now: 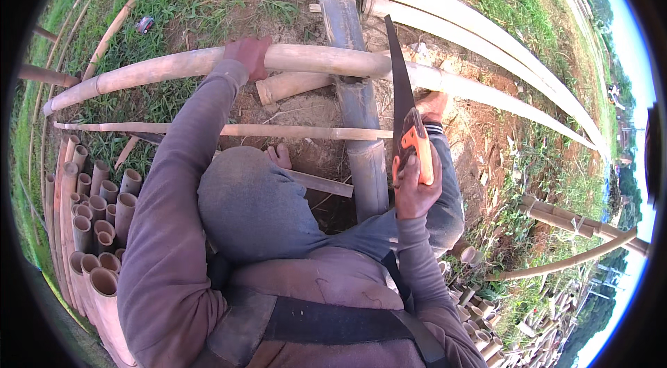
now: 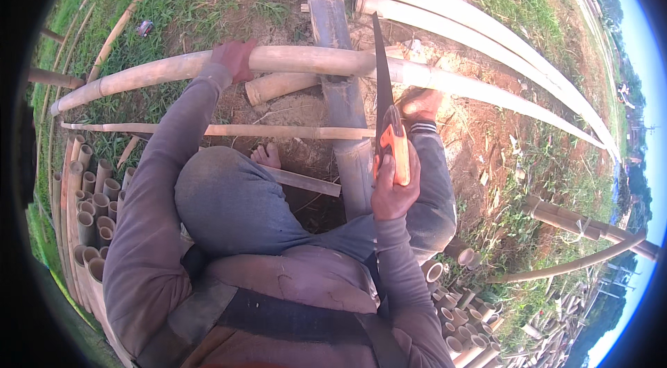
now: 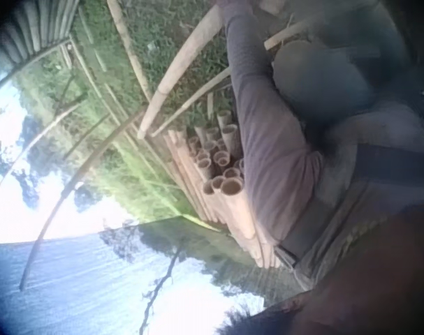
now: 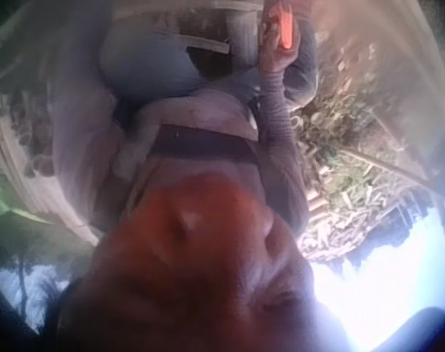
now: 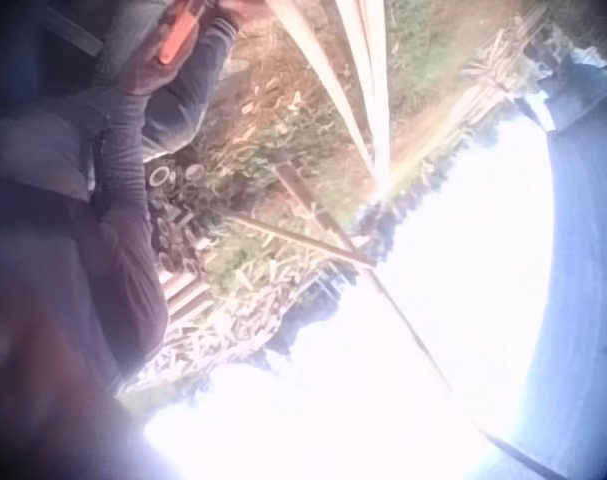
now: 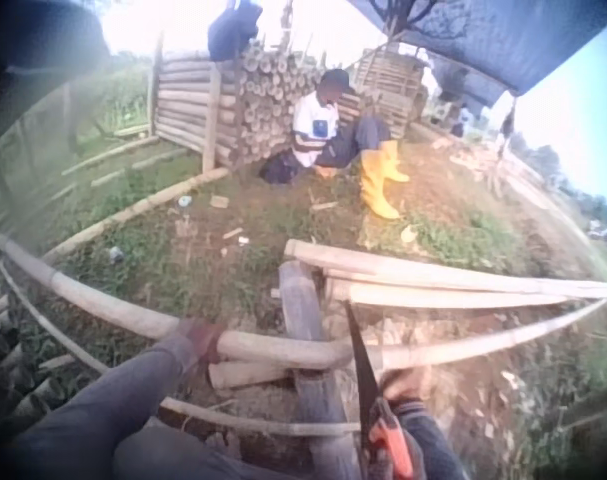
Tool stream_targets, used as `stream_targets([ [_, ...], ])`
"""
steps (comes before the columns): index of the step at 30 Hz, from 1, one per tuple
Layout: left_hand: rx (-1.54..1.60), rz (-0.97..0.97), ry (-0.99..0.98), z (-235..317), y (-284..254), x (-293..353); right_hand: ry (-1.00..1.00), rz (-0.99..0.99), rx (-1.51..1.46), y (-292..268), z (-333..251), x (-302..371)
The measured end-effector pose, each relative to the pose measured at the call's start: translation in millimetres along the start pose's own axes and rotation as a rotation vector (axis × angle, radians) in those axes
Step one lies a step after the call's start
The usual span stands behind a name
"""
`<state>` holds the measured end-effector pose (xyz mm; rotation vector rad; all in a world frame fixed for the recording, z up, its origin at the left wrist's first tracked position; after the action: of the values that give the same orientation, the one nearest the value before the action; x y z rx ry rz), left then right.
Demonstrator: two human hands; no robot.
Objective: The person sits on the ground and uses a hand saw to cut long bamboo poles into shorter sections. The person repeatedly positions the bamboo, saws through it, and places the cut pieces aside.
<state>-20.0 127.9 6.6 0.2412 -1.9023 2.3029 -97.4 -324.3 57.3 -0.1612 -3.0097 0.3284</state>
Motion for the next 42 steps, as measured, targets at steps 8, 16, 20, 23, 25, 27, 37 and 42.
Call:
stream_targets([
  [8,-0.016,0.002,0.016,11,15,4,0.066,-0.003,-0.108,-6,-3,25],
  [16,-0.035,-0.013,-0.008,10,5,9,-0.041,-0.006,0.077,-4,8,4],
  [20,-0.038,-0.041,-0.011,9,9,11,0.128,-0.102,-0.013,-58,-9,92],
  [23,-0.05,-0.019,0.001,8,14,8,0.036,-0.042,-0.026,-30,5,46],
  [25,-0.003,-0.014,0.009,11,14,7,0.078,0.001,-0.005,9,7,-21],
  [27,0.006,-0.073,-0.008,16,4,2,0.03,0.009,-0.011,45,-12,-71],
  [37,0.014,-0.068,-0.031,7,7,12,0.116,-0.032,-0.07,-53,-8,97],
  [42,-0.051,0.015,0.033,17,12,4,0.012,0.02,0.05,23,0,-39],
])
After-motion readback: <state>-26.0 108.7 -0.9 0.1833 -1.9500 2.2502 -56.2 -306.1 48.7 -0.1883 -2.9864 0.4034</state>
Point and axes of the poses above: each hand's wrist, its own x-axis away from the middle knuckle, its own y-axis out of the palm, z = x × y, the point moved 3 cm from there along -x, towards the middle knuckle, and after that the axes turned 15 degrees about y, right-handed, at the moved point
